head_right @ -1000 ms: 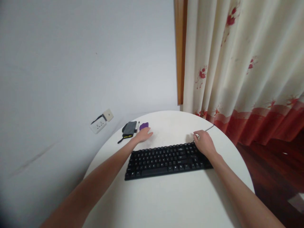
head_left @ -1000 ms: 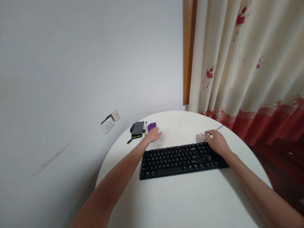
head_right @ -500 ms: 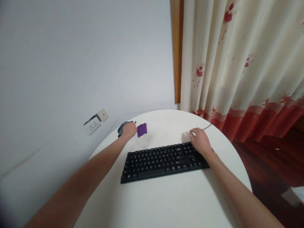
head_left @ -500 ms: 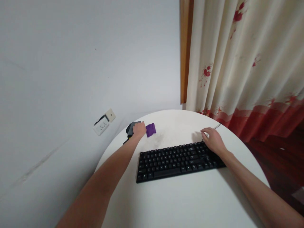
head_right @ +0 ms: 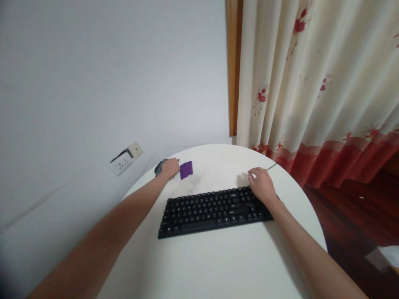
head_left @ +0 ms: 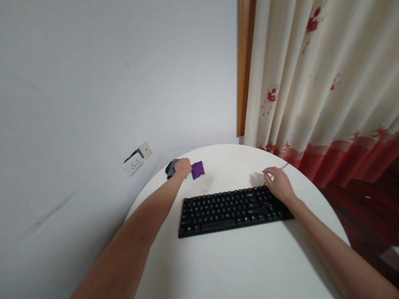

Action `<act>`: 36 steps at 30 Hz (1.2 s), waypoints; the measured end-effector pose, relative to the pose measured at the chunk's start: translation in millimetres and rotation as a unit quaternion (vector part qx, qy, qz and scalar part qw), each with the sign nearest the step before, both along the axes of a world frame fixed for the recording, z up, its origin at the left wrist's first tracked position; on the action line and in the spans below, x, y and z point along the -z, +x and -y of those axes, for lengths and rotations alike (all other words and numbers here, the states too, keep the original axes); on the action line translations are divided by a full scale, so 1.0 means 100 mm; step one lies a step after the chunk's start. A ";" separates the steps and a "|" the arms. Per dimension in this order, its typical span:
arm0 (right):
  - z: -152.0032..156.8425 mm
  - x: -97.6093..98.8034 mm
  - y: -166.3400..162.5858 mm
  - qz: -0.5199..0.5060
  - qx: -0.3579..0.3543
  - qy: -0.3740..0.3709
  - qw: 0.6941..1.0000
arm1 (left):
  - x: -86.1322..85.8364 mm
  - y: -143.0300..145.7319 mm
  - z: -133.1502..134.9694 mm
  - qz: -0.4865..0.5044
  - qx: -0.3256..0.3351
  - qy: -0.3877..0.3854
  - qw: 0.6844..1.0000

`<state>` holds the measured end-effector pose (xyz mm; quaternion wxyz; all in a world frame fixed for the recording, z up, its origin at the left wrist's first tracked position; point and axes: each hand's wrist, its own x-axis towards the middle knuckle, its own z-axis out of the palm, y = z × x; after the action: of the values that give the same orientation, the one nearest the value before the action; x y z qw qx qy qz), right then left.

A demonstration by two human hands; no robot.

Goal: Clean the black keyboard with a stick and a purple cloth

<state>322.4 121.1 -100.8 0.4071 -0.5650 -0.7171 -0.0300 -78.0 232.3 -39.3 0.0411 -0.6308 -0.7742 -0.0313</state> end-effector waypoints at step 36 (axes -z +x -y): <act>0.35 -0.22 -1.00 0.030 -0.101 -0.153 0.983 | 0.39 0.01 1.34 0.598 0.102 0.074 0.791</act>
<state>222.1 86.6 -78.9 0.2954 -0.5445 -0.7781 0.1044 -76.5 98.4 -78.6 -0.3868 -0.5568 -0.5704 -0.4637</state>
